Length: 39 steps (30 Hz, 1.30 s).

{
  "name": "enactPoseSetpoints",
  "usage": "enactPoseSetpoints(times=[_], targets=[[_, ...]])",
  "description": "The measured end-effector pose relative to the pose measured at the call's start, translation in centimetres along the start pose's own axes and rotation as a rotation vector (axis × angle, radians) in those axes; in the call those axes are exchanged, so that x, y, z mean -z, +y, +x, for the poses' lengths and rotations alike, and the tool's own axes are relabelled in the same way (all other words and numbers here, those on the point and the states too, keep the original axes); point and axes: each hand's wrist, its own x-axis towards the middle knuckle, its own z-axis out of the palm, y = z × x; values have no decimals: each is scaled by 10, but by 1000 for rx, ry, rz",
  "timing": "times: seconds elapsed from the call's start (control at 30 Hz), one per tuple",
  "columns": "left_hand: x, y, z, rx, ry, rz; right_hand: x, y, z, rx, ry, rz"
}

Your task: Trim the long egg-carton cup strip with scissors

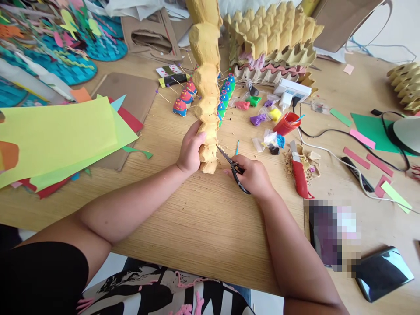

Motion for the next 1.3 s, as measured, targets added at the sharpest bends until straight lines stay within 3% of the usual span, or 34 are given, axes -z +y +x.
enactPoseSetpoints(times=[0.53, 0.8, 1.07, 1.3], targets=[[1, -6, 4, 50, 31, -56, -1, -1, 1, -15, 47, -103], [5, -7, 7, 85, -69, -68, 6, -9, -2, -78, -8, -62], [5, -20, 8, 45, -40, -57, 7, -8, -1, -80, -24, -24], [5, -31, 11, 52, -35, -98, 0, 2, -1, -20, 38, 0]])
